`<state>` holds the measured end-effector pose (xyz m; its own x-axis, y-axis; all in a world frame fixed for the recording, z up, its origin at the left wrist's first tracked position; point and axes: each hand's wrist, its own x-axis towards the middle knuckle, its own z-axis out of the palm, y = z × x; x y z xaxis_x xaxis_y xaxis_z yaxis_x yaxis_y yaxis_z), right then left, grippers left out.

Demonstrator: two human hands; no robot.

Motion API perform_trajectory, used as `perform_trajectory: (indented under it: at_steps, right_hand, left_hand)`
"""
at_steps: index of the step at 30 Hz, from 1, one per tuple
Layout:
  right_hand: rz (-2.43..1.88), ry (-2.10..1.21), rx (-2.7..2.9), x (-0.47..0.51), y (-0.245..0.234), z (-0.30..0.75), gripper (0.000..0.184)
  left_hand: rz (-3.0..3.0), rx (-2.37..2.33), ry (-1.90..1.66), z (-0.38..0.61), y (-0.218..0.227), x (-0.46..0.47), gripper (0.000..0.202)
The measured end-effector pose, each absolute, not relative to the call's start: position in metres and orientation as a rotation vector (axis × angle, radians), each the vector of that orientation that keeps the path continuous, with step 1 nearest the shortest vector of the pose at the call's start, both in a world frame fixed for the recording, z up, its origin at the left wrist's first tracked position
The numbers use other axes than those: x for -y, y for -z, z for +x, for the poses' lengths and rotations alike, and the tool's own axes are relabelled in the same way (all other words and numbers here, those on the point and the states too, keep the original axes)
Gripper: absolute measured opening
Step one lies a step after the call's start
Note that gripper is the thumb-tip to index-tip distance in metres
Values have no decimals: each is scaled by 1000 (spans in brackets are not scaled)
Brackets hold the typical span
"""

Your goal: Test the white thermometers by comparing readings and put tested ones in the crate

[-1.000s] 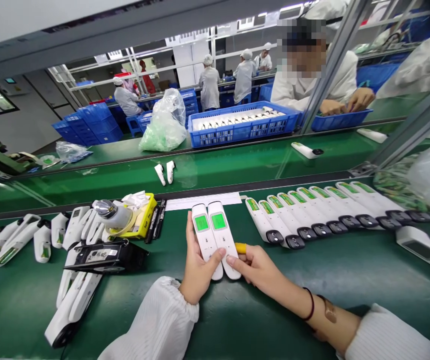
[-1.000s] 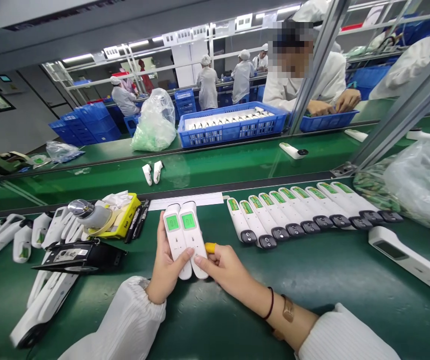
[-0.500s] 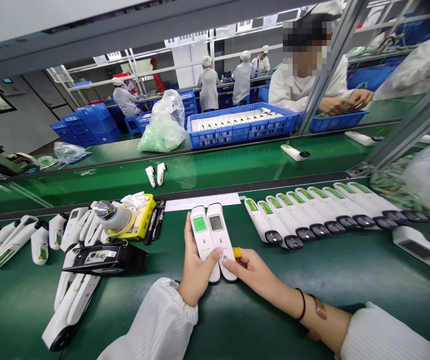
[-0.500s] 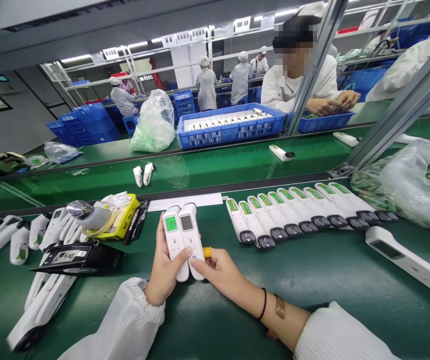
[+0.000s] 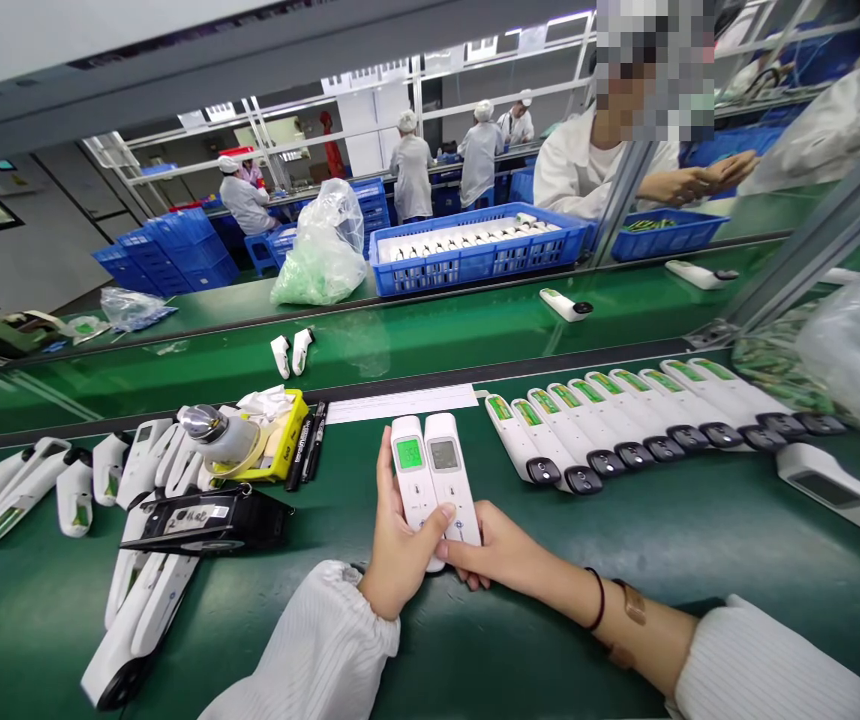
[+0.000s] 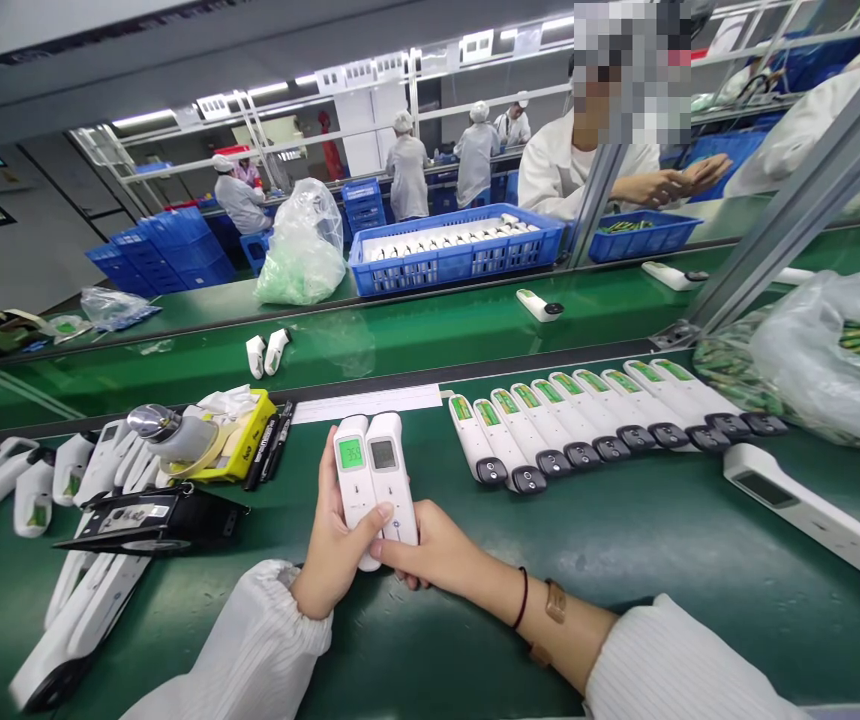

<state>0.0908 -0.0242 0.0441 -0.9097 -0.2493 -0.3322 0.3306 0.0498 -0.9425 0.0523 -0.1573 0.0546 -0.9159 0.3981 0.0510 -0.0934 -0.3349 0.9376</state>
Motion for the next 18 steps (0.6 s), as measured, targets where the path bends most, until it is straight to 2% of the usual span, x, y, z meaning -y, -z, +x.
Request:
perform_trajectory:
  at_steps: [14,18]
  right_hand:
    - [142,1916,-1939,25,-42,90,43]
    - [93,2021,-1887,20,-39,88,46]
  left_hand:
    - [375,-1600,-2319,54,-56,157,98]
    - [434,-1394,-2272,51,-54,163,85]
